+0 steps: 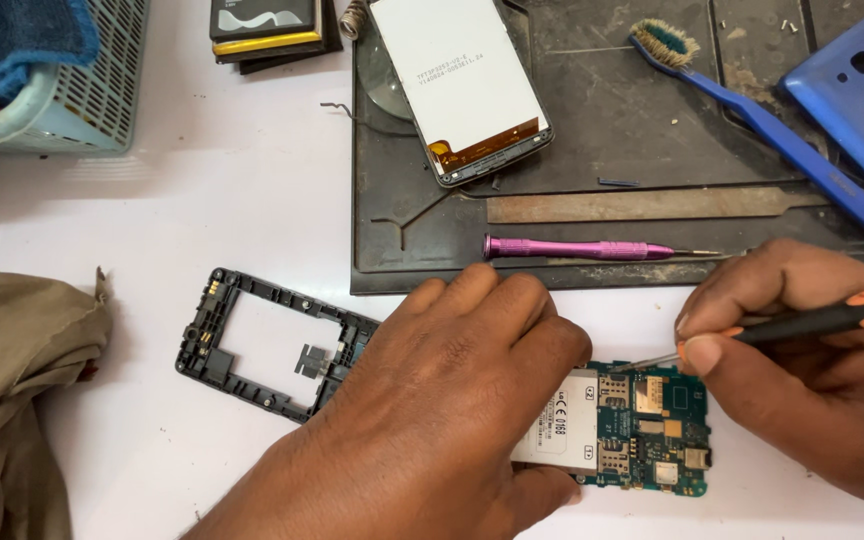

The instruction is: The person uses a screwdriver to remove screws from a smartphone motherboard, then detaches a small component and the display assembly. The person handles the motherboard, display, and screwdriver throughout the clip.

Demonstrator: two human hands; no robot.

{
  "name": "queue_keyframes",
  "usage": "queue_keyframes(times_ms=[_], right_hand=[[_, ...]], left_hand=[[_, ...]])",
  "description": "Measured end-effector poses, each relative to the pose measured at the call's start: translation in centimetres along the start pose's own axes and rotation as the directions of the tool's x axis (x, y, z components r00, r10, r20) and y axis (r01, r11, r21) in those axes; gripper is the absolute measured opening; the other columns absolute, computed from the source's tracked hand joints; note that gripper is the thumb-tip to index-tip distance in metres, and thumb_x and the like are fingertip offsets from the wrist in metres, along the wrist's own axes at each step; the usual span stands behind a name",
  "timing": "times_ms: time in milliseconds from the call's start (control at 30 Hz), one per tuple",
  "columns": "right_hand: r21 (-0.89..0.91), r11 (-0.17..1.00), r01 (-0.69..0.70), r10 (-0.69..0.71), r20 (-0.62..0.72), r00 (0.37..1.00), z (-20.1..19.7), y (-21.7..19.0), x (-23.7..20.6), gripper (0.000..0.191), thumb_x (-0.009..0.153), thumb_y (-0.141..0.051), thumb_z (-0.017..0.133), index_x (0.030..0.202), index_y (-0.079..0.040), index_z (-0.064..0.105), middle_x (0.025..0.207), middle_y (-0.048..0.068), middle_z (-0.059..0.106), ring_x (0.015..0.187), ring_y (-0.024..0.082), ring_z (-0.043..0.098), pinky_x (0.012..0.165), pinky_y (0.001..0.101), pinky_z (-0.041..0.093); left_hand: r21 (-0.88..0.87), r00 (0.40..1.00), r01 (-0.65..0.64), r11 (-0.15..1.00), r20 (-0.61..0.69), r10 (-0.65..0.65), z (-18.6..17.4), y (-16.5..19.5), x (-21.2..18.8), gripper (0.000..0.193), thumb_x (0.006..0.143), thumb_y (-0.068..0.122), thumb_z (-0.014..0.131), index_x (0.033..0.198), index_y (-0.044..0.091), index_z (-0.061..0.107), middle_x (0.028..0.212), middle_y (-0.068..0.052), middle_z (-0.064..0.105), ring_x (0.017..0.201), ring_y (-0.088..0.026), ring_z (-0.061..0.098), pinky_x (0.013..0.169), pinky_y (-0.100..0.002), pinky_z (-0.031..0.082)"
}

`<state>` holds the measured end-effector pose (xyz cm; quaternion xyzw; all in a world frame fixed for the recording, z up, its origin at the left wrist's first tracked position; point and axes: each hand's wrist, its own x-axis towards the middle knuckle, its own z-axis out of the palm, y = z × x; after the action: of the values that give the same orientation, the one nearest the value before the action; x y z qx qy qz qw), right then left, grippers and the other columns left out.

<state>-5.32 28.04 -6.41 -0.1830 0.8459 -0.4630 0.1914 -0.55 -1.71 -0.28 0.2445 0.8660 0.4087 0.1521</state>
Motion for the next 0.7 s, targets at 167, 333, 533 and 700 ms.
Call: queue_keyframes(times_ms=[167,333,533,700], right_hand=[[0.004,0.994,0.109,-0.109,-0.026,0.994,-0.23,-0.36,0.03,0.007,0.1,-0.007,0.064,0.104,-0.004,0.059,0.091,0.011,0.065,0.067,0.007,0.062,0.052,0.0242,0.053],[-0.055,0.996,0.077,-0.08,-0.052,0.995,-0.37,-0.6,0.22,0.005,0.1,-0.006,0.062,0.103,-0.004,0.059,0.089,0.011,0.063,0.064,0.008,0.06,0.051,0.0253,0.05],[-0.061,0.994,0.091,-0.094,-0.059,0.994,0.06,-0.67,0.03,0.005,0.1,-0.008,0.064,0.102,-0.005,0.061,0.089,0.011,0.067,0.065,0.005,0.064,0.051,0.0235,0.054],[-0.025,0.999,0.022,-0.023,-0.055,0.998,-0.05,-0.66,0.13,0.005,0.101,-0.008,0.065,0.103,-0.005,0.062,0.088,0.011,0.065,0.06,0.006,0.062,0.046,0.0242,0.05]], left_hand=[[0.01,1.0,0.011,1.0,0.01,-0.011,-0.01,-0.06,0.04,0.061,0.068,0.026,0.09,0.119,-0.001,0.067,0.1,-0.01,0.057,0.102,-0.024,0.054,0.085,-0.043,0.043],[0.022,1.0,0.009,1.0,0.013,-0.009,-0.09,-0.17,0.18,0.062,0.067,0.026,0.091,0.118,-0.001,0.068,0.099,-0.01,0.058,0.099,-0.024,0.054,0.086,-0.043,0.042],[0.015,0.999,0.038,0.999,0.035,-0.039,-0.05,-0.16,0.21,0.062,0.068,0.027,0.09,0.119,0.0,0.068,0.1,-0.01,0.059,0.1,-0.023,0.055,0.085,-0.042,0.043],[0.016,0.998,0.043,0.999,0.033,-0.044,-0.01,-0.08,0.23,0.063,0.067,0.027,0.091,0.119,0.0,0.068,0.099,-0.01,0.059,0.101,-0.023,0.055,0.085,-0.042,0.043]])
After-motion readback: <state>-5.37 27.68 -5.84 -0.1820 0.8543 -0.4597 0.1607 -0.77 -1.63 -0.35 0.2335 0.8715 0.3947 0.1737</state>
